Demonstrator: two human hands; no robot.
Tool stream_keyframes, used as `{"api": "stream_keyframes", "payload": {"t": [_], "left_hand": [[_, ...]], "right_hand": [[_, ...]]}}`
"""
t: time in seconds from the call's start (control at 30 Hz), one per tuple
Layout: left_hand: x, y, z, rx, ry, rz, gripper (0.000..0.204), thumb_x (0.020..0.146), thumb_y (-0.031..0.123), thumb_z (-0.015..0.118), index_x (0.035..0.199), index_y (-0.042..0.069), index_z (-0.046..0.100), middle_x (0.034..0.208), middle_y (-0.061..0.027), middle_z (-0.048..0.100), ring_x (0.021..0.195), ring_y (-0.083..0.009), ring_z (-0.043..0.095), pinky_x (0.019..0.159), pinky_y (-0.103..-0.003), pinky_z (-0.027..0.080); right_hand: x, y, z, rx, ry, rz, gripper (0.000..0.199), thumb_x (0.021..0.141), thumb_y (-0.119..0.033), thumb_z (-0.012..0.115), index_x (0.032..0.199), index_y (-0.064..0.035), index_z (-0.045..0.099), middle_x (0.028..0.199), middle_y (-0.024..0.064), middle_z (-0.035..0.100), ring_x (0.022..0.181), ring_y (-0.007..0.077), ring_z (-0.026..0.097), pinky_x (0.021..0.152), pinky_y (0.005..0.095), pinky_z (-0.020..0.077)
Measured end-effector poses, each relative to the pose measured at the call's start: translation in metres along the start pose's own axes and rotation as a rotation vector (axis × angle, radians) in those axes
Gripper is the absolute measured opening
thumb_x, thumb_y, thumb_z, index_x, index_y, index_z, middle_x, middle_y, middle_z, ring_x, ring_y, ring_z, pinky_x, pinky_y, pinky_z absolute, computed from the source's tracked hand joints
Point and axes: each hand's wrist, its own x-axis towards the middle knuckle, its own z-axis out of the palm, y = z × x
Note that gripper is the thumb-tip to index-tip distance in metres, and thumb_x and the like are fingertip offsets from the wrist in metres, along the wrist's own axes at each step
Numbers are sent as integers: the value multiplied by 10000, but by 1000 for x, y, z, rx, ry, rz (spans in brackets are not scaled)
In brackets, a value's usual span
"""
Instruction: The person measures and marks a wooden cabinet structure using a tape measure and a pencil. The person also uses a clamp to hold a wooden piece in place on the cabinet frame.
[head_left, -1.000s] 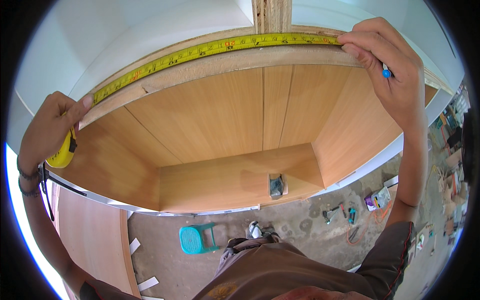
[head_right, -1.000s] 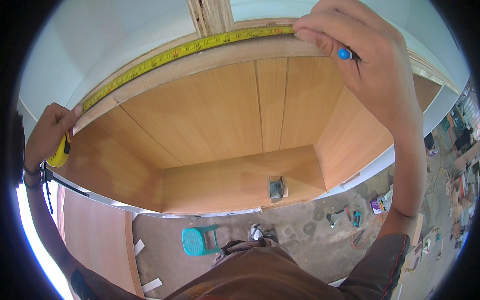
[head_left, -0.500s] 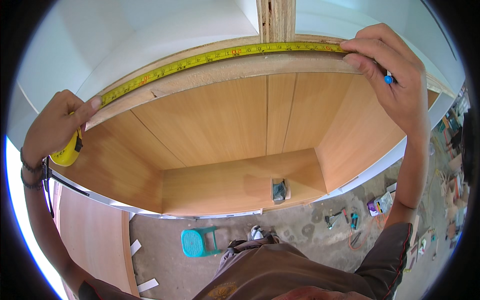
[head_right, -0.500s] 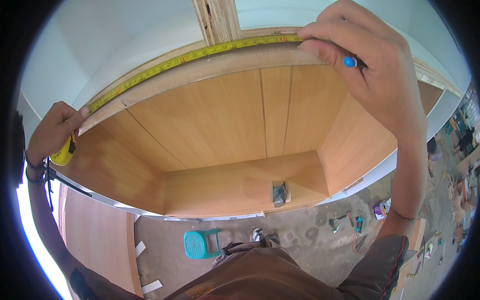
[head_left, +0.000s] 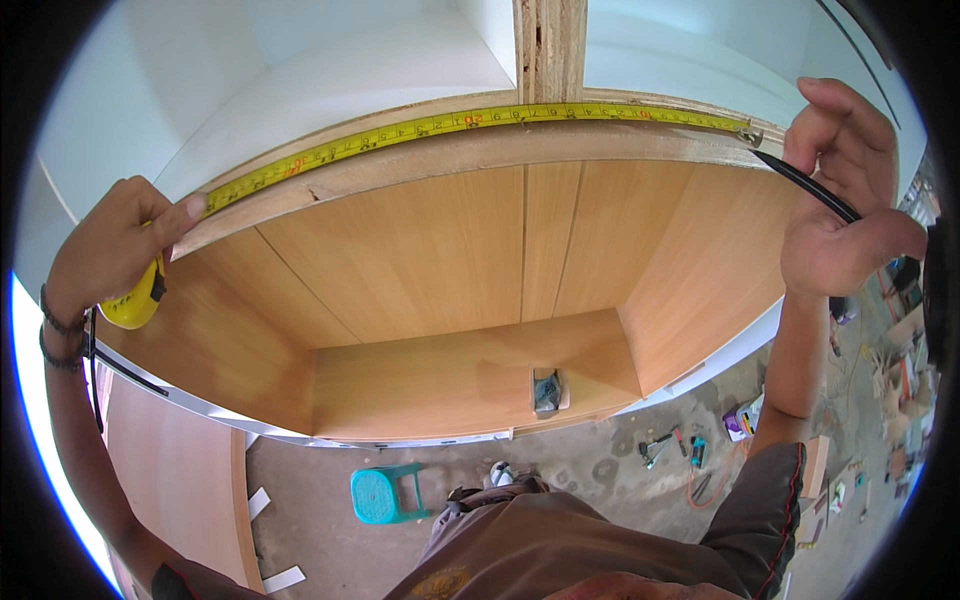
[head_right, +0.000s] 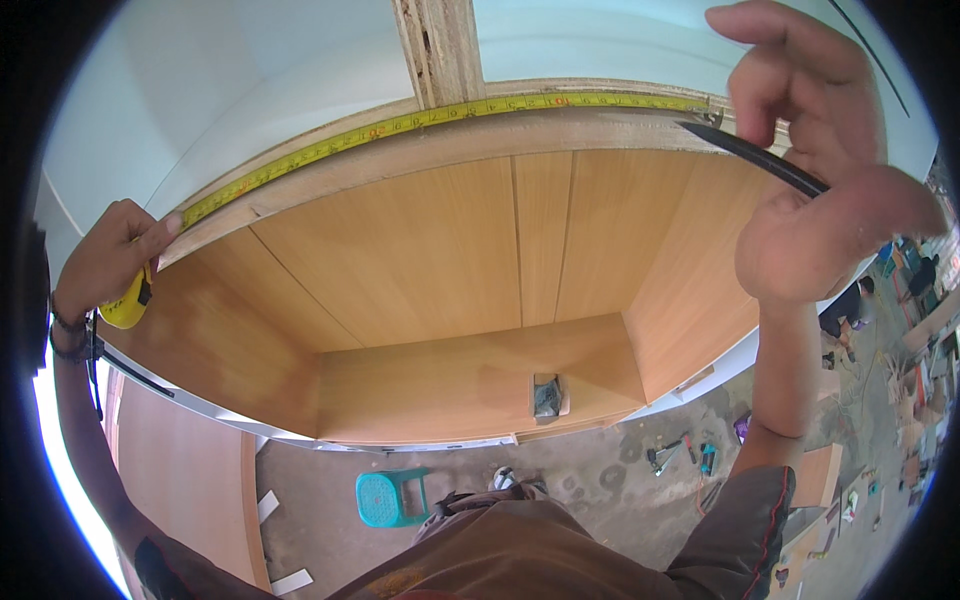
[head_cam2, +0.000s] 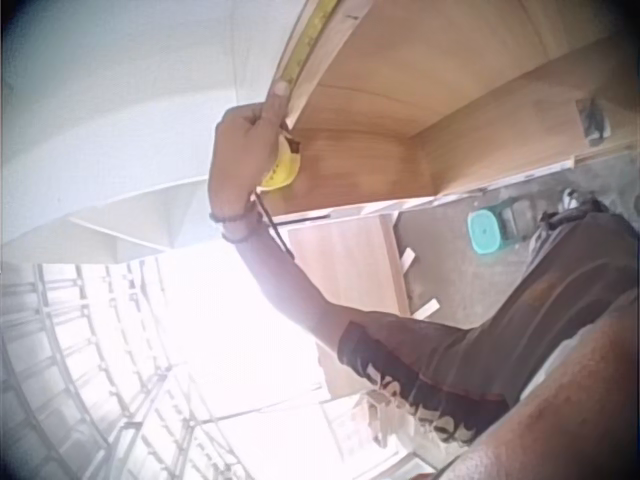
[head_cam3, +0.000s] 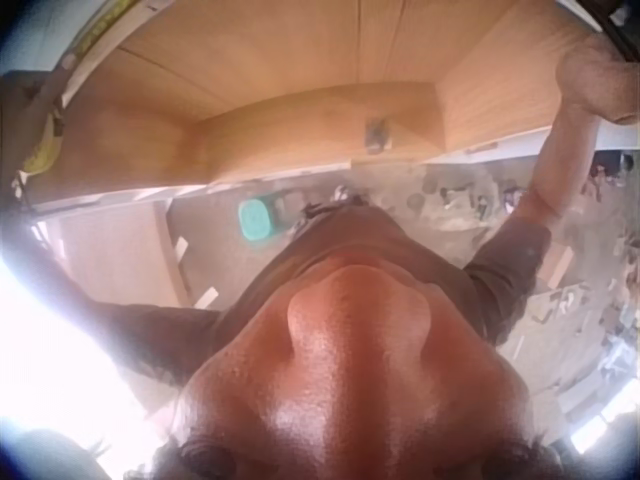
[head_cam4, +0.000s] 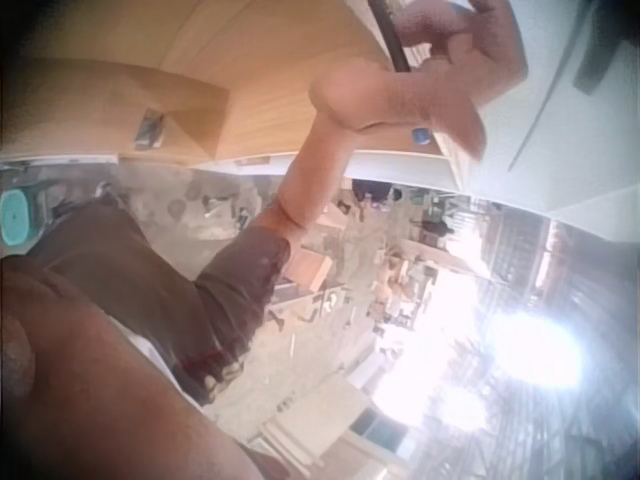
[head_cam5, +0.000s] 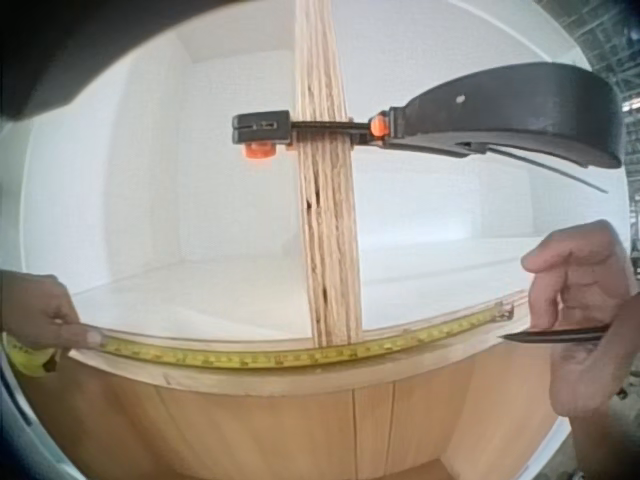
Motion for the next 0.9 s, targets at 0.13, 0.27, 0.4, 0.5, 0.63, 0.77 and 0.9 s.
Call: {"api": "stream_keyframes", "payload": {"t": [0.13, 0.27, 0.4, 0.5, 0.63, 0.77, 0.9], "left_hand": [[-1, 6, -1, 16, -12, -46, 771, 953, 660, 608, 543, 8, 612, 457, -58, 538, 412, -143, 542, 455, -299, 457], [-1, 3, 0, -5, -24, -52, 754, 951, 656, 615, 561, 11, 625, 467, -59, 547, 423, -144, 554, 461, -301, 463], [-1, 4, -1, -13, -23, -66, 753, 942, 666, 620, 568, 13, 629, 472, -58, 550, 432, -145, 567, 469, -300, 471], [-1, 7, -3, -10, -33, -67, 756, 943, 668, 616, 571, 10, 630, 474, -58, 552, 435, -146, 572, 476, -296, 476], [-1, 7, -3, 18, -47, -82, 760, 952, 667, 601, 570, 10, 623, 474, -55, 548, 434, -146, 570, 481, -294, 476], [0, 6, -4, 18, -54, -45, 763, 957, 669, 590, 553, 22, 603, 460, -47, 528, 423, -141, 559, 467, -294, 466], [1, 5, -5, 38, -67, -46, 757, 965, 657, 587, 541, 30, 598, 453, -45, 528, 408, -137, 547, 457, -297, 460]], "right_hand": [[-6, 6, 16, 111, 0, 142, 720, 1096, -562, 297, 1225, 80, 596, 1023, 101, 576, 745, 144, 532, 710, 274, 473], [7, -11, 53, -121, -62, 107, 344, 1082, -244, 556, 1204, 67, 637, 1060, 86, 617, 776, 111, 561, 689, 248, 476], [18, -11, 62, 23, -196, 112, 206, 1007, -56, 643, 1171, 62, 686, 1119, 100, 639, 856, 120, 614, 771, 249, 524], [28, -12, 68, 55, -210, 107, 199, 979, -52, 688, 1149, 49, 712, 1095, 95, 676, 910, 129, 657, 822, 256, 541], [28, -12, 82, 166, -184, 304, 190, 953, -56, 728, 1118, 39, 720, 1032, 71, 715, 946, 130, 682, 846, 263, 550], [30, -10, 78, 101, -242, 256, 173, 955, -67, 733, 1094, 34, 717, 1008, 56, 721, 936, 122, 682, 850, 264, 551], [30, -8, 81, 81, -248, 233, 157, 970, -80, 720, 1079, 32, 713, 1002, 46, 716, 929, 116, 676, 835, 261, 546]]}}
